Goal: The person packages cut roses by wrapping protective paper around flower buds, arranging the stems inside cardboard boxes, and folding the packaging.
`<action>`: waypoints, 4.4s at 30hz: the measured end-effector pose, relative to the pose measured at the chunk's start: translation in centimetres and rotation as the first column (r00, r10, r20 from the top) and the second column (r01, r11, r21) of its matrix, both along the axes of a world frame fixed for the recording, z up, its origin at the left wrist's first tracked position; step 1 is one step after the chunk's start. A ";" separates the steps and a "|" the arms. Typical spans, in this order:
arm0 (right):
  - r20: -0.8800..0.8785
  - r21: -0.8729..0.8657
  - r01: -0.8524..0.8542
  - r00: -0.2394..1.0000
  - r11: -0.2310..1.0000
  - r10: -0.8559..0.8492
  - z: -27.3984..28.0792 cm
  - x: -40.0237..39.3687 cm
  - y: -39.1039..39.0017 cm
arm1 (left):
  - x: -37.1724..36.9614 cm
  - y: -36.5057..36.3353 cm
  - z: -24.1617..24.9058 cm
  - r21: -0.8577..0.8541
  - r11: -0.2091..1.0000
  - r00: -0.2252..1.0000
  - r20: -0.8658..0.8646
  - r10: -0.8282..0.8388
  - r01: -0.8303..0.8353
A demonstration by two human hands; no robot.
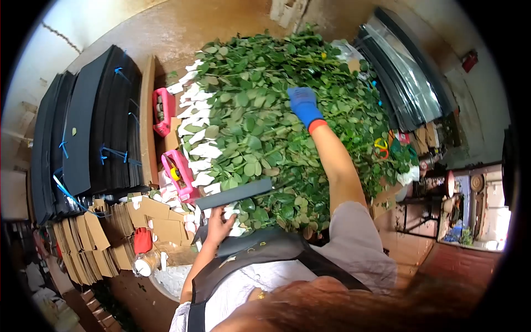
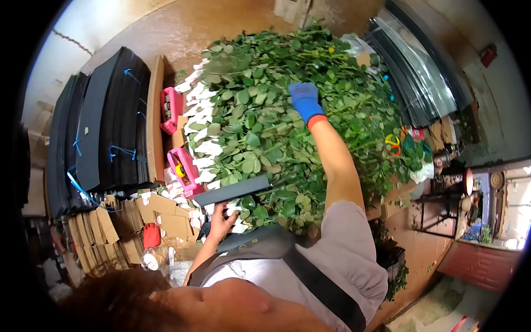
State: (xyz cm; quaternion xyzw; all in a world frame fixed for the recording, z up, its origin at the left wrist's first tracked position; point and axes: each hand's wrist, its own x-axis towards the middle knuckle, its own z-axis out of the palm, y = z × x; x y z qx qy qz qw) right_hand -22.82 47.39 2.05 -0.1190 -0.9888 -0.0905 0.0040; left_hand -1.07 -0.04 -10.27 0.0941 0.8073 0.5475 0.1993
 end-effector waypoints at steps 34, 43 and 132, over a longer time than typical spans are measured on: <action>0.155 -0.118 -0.387 0.902 0.915 0.402 1.6 26.1 -5.4 | -0.6 -0.4 -2.1 -0.127 0.988 0.887 -0.440 -0.137 0.090; 0.120 -0.400 -0.434 0.849 0.807 0.515 6.8 26.2 -14.2 | -0.5 0.2 -0.3 -0.151 0.986 0.915 -0.382 -0.130 0.077; 0.227 -0.768 -0.247 0.757 0.591 0.612 0.4 24.5 -27.6 | 2.3 -7.4 3.3 -0.255 0.957 0.983 -0.084 -0.161 0.135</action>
